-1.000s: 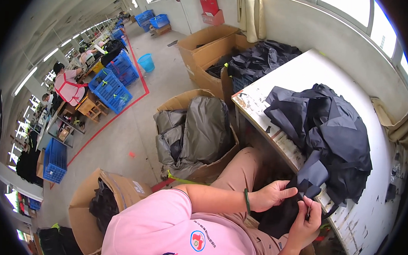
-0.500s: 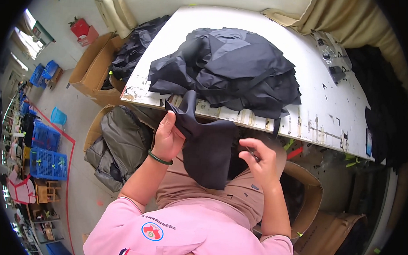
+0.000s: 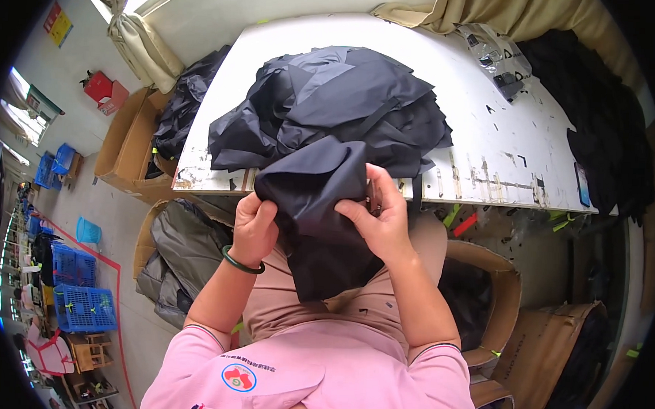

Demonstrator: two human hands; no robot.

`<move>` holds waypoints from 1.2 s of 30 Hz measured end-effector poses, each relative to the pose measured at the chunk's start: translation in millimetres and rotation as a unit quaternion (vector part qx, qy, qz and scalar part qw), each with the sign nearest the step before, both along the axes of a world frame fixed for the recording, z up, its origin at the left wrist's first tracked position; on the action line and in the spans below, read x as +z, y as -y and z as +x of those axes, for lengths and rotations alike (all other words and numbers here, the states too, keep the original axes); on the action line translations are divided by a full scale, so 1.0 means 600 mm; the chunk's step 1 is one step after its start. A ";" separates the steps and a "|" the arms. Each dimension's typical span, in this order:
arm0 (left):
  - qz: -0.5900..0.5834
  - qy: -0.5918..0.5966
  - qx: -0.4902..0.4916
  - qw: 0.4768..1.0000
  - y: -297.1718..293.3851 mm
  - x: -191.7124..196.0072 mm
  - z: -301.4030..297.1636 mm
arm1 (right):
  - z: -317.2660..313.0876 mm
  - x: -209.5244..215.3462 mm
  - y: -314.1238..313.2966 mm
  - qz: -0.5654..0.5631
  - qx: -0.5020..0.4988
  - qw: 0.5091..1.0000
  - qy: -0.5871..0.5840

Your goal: Trimming and cutting black synthetic fabric pieces using snips in a manufacturing environment.

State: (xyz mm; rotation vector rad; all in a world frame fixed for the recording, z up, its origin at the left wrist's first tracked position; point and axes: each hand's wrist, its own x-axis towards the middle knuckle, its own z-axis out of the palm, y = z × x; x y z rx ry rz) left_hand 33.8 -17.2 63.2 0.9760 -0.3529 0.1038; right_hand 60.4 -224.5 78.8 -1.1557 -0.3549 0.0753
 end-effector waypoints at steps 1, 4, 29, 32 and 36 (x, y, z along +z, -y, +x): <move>0.000 0.000 0.000 1.000 0.002 -0.004 0.004 | -0.002 0.012 0.004 -0.028 -0.046 0.998 0.027; 0.014 -0.190 -0.038 0.981 0.010 -0.039 0.010 | -0.005 0.019 0.014 -0.086 -0.076 0.992 0.051; 0.023 -0.109 0.020 0.994 0.022 -0.032 -0.006 | -0.022 -0.008 0.048 -0.237 -0.214 0.948 -0.012; 0.078 -0.023 0.047 0.996 0.014 -0.011 -0.004 | -0.025 0.002 0.064 -0.243 -0.220 0.944 -0.019; 0.183 0.022 0.083 0.979 0.004 0.004 -0.012 | -0.024 -0.003 0.078 -0.225 -0.287 0.931 0.023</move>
